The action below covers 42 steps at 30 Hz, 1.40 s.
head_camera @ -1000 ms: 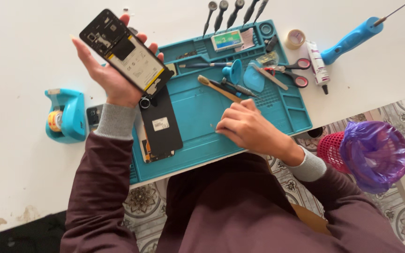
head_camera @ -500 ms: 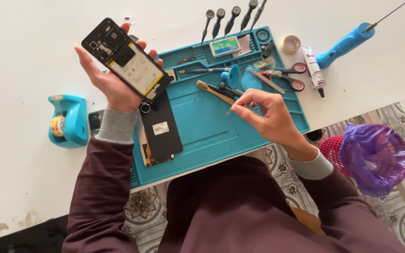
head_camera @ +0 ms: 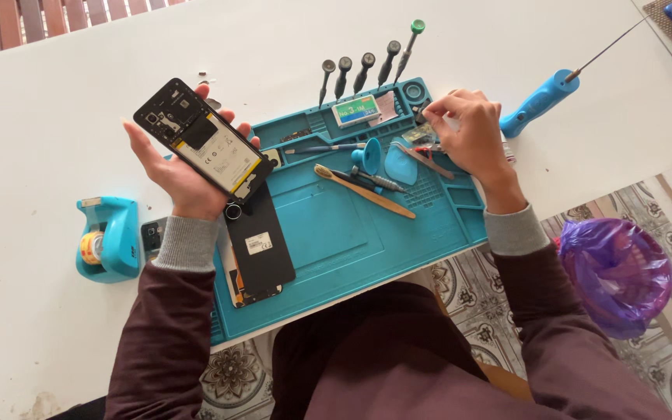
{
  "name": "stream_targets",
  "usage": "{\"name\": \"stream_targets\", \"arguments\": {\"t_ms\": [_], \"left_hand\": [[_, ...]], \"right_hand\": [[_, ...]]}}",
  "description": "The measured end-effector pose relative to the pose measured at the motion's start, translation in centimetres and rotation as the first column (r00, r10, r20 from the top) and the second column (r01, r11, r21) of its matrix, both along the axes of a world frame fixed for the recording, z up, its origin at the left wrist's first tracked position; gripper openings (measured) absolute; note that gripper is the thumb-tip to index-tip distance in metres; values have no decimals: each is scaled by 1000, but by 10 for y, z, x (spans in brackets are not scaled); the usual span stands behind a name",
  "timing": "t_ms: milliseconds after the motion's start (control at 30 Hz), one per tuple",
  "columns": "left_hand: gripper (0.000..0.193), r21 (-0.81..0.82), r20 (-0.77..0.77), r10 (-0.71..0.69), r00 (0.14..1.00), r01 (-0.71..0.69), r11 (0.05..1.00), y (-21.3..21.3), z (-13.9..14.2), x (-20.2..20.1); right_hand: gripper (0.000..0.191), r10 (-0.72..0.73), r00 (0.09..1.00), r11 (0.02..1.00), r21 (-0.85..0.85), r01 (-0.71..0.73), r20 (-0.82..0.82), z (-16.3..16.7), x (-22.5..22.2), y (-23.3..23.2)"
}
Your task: The person disassembles a smartphone by removing the back cover and then uses a screwdriver to remove screws from the internal frame. The person handles the phone, back cover, and screwdriver throughout the clip.
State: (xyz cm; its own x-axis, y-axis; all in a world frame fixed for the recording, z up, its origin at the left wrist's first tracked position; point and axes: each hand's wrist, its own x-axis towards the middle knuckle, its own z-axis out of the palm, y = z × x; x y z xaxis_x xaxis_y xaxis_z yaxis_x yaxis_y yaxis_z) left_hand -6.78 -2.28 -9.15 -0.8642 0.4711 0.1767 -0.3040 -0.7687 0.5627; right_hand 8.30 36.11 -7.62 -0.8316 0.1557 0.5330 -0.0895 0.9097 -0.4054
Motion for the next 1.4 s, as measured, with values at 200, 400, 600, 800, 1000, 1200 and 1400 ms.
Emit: {"name": "stream_targets", "arguments": {"t_ms": [200,400,600,800,1000,1200,1400], "left_hand": [[100,-16,8,-10,1000,10,1000,2,1,1],[100,-48,-40,5,999,-7,999,2,-4,0],[99,-29,-11,-23,1000,22,999,4,-5,-2],[100,-54,-28,-34,999,33,998,6,-4,0],[99,-45,-21,-48,999,47,998,4,-6,-2],[100,-66,-43,-34,998,31,997,5,-9,-3],[102,-70,-41,-7,999,4,998,6,-10,-2]], "right_hand": [[4,-22,1000,990,136,24,-9,-10,0,7],[15,45,994,997,59,-51,104,-11,5,10],[15,37,995,999,-12,-36,90,-16,7,18],[17,37,994,999,-30,-34,107,-19,7,22],[18,-34,993,999,-38,38,109,-14,4,10],[21,-19,988,999,-29,24,156,-13,1,7],[18,-25,991,1000,20,23,131,-13,2,3]]}}
